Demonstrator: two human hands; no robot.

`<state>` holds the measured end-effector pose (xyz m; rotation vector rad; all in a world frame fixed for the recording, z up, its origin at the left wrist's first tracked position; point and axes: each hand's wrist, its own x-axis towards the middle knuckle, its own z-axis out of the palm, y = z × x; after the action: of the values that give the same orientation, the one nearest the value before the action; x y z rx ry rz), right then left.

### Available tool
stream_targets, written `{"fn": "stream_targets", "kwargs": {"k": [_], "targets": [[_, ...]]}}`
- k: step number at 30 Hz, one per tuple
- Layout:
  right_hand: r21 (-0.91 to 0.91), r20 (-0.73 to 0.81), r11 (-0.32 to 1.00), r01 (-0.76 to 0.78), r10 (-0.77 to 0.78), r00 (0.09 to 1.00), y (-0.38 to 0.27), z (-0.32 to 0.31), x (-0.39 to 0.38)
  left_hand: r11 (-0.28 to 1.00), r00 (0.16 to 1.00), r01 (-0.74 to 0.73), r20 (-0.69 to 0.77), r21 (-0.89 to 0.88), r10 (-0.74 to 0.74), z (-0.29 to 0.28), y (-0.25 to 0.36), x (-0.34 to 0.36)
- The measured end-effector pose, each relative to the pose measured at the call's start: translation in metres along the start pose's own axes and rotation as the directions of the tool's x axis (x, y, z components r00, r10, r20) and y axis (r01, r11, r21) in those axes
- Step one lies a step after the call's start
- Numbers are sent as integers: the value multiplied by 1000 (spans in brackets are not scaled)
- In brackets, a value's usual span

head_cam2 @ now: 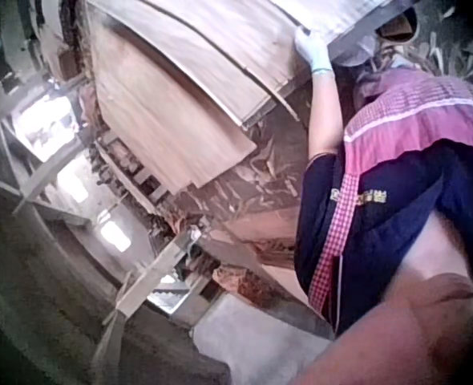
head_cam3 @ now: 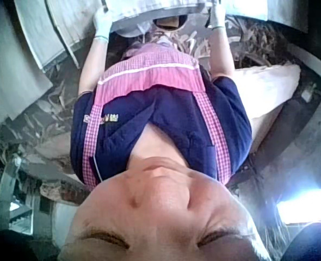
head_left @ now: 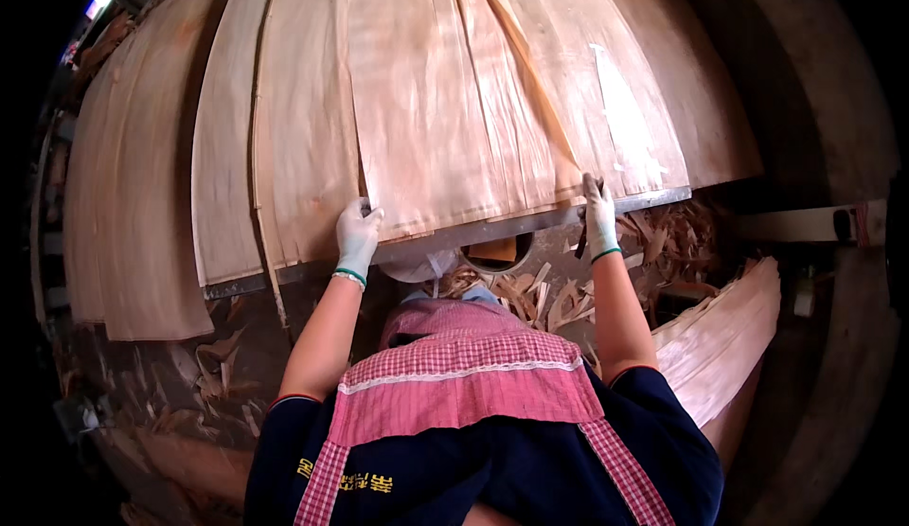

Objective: The person patches imperfections in large wood veneer sheets using a knife to remove damaged strips, applying adhesive tape to join pieces, and trimming the tape.

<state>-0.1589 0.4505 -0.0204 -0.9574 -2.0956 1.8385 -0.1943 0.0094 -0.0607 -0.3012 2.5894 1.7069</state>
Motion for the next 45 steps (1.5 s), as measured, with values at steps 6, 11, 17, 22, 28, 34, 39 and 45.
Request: {"fn": "stream_targets", "kwargs": {"k": [6, 11, 17, 22, 28, 34, 39, 45], "targets": [[-166, 25, 973, 159, -157, 987, 48, -6, 23, 999, 1000, -16, 18, 45, 15, 4, 17, -4], [-386, -8, 919, 81, -91, 996, 50, -1, 23, 983, 999, -33, -35, 179, 40, 2, 20, -9], [-569, -23, 803, 174, -227, 974, 58, -32, 23, 977, 995, -28, -87, 213, 48, -23, 37, -21], [-161, -121, 987, 24, -44, 992, 50, -68, -38, 751, 867, 258, -488, 608, 97, -153, 12, -104], [-209, -122, 942, -261, 240, 963, 124, -88, -77, 881, 878, 465, -81, -91, -472, -174, -27, -114], [-421, 5, 893, -155, 173, 985, 139, -50, -113, 903, 921, 373, -33, -214, -388, -122, 47, -96], [-540, -18, 820, -190, 214, 977, 138, -49, -141, 877, 952, 298, 184, -378, -244, -48, 71, -16], [-426, -53, 894, -136, 125, 991, 130, -45, -197, 839, 962, 242, 235, -487, -141, 10, 97, 103]]}}
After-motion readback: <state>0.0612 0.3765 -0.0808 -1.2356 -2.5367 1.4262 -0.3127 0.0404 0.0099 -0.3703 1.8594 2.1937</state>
